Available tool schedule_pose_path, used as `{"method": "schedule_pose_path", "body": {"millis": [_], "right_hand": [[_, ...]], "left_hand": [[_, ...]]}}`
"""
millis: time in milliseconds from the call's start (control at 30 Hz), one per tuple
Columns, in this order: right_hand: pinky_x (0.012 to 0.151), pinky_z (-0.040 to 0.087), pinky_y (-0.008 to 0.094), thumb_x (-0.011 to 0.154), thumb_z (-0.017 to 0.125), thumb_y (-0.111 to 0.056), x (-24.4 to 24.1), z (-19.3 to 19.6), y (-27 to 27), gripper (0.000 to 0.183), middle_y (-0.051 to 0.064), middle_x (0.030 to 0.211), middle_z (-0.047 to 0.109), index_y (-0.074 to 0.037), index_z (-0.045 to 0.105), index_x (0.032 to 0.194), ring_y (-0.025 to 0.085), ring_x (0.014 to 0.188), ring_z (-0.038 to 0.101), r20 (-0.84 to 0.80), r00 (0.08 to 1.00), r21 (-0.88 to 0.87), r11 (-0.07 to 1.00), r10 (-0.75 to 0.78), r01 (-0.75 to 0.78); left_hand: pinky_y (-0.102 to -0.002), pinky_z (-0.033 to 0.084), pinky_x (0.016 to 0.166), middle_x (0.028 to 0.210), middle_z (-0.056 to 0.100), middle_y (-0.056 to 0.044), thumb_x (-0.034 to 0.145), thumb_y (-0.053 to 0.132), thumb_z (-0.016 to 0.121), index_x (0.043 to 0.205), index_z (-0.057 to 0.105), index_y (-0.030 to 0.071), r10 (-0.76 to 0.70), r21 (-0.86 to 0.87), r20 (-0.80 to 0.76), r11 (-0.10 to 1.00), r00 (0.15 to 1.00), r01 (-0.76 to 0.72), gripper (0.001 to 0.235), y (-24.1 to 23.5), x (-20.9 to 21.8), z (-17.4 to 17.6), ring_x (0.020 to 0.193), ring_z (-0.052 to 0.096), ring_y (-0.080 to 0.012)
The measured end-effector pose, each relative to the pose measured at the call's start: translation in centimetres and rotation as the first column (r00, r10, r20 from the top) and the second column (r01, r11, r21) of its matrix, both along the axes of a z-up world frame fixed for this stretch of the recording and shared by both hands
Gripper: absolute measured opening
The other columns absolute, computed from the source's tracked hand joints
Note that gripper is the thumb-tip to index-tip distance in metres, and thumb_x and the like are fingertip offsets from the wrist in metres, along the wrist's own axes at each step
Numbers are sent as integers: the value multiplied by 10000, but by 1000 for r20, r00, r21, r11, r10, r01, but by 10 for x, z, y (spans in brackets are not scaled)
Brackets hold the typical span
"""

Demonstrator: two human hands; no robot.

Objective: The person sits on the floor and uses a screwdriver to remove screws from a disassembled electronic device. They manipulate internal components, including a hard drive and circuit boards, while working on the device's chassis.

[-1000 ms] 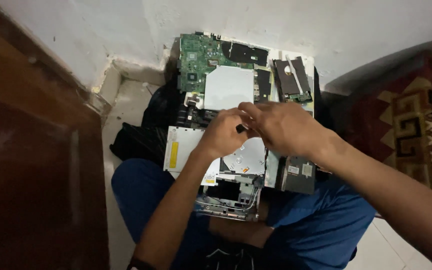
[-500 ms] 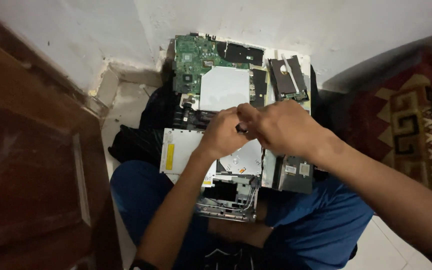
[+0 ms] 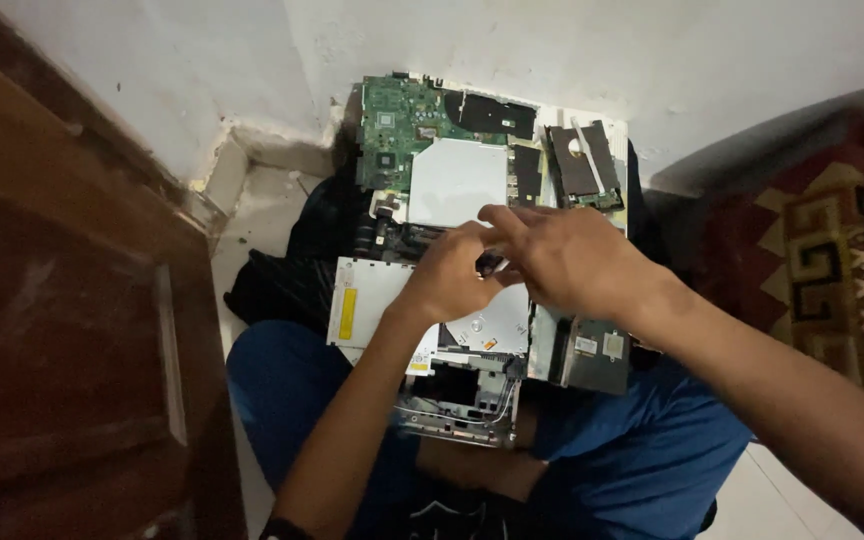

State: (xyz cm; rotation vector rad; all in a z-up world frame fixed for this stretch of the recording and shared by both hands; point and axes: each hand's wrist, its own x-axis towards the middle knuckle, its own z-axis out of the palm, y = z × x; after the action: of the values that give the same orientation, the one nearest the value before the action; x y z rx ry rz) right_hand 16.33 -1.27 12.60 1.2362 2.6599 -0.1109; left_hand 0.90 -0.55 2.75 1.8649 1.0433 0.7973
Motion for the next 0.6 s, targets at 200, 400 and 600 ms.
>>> {"method": "schedule_pose_path", "body": {"millis": [200,400,600], "right_hand": [[542,577,457,1044,432,-448,3,4,-2,412,99,666,728,-124,684,1002,340,584,721,-10,999,-4,999,-44,44],[427,528,338,899,604,-116,10,-19,6,141,87,637,700,-73,738,911,255,505,691,13,999,19,999,-30,29],[489,531,554,943,615,-255,21,-20,-3,214,154,681,712,-72,664,1043,425,633,710,-133,987,85,991,-91,103]], "left_hand": [[-488,575,762,809,688,-226,885,184,698,816,717,18,16,113,144,993,990,-33,181,1,0,-40,880,693,-453],[-456,573,782,771,721,-127,858,193,732,787,716,91,-39,231,47,972,998,27,126,3,-13,-15,878,720,-359],[-575,325,1104,1337,552,-34,872,321,765,1203,649,165,114,319,-330,948,937,-3,384,4,-23,-80,1345,427,-296]]}}
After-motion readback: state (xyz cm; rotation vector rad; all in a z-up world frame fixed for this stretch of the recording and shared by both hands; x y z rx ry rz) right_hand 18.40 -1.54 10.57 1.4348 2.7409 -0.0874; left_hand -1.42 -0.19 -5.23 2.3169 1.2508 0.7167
